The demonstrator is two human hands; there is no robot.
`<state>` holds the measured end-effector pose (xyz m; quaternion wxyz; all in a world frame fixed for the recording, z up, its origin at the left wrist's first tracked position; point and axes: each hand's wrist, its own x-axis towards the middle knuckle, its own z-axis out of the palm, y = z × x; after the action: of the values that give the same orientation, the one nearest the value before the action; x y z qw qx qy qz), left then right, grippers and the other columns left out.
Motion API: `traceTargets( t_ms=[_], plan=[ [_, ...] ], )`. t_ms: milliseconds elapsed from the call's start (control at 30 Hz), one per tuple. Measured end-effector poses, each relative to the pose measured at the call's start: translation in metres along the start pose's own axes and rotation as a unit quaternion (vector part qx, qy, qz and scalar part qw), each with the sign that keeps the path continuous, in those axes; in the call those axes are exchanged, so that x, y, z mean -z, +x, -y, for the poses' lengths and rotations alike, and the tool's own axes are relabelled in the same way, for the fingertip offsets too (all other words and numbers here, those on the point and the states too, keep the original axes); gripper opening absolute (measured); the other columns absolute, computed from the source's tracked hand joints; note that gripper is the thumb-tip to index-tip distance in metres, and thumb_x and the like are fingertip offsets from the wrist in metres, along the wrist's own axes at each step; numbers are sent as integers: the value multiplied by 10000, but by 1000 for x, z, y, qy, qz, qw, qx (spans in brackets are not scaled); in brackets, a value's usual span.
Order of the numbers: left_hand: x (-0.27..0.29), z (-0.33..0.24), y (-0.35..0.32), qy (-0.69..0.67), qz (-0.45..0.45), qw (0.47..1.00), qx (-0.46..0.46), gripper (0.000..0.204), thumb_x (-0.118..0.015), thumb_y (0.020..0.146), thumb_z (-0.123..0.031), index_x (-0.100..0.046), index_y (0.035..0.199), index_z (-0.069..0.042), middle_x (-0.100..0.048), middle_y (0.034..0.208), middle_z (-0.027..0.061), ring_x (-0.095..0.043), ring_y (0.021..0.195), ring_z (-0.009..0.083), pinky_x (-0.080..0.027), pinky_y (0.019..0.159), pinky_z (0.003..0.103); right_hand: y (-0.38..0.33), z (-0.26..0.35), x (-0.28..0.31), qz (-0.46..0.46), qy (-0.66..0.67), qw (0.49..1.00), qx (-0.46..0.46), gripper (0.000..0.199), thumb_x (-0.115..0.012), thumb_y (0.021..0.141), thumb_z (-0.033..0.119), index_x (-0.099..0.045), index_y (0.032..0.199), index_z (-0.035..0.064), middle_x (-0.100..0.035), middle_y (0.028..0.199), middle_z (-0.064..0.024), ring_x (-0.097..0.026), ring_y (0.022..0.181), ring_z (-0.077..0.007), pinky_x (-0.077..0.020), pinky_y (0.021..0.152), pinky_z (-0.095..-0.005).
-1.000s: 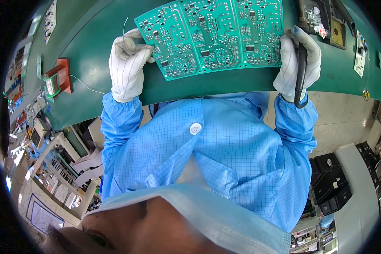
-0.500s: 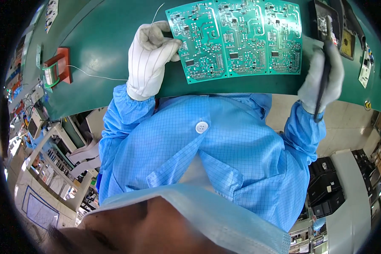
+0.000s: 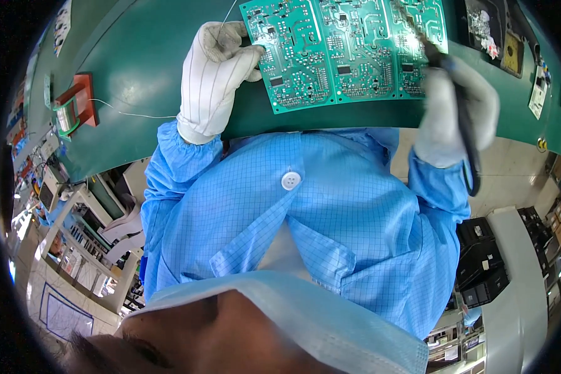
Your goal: The person solders components onto circuit boards using a soldering iron and solder wire, turning the boards over and moving them along the workbench.
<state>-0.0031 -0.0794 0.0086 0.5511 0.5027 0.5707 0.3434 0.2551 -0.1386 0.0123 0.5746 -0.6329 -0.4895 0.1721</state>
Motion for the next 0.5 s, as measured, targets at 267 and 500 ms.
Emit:
traceTargets(
  t_ms=[267, 500],
  plan=[
    [6, 9, 10, 401, -82, 821, -397, 189, -730, 802, -224, -606, 865, -95, -610, 758, 71, -604, 576, 258, -498, 538, 331, 35, 20, 24, 192, 7, 981, -14, 205, -600, 832, -25, -638, 1034, -32, -679, 951, -146, -644, 727, -157, -517, 670, -261],
    [-19, 14, 12, 403, -135, 832, -356, 155, -758, 764, -176, -654, 867, -126, -636, 822, 40, -632, 672, 248, -519, 594, 349, 64, 24, 2, 357, -26, 934, 12, 243, -590, 781, -31, -646, 1017, -50, -660, 946, -157, -610, 776, -181, -486, 735, -290]
  ],
)
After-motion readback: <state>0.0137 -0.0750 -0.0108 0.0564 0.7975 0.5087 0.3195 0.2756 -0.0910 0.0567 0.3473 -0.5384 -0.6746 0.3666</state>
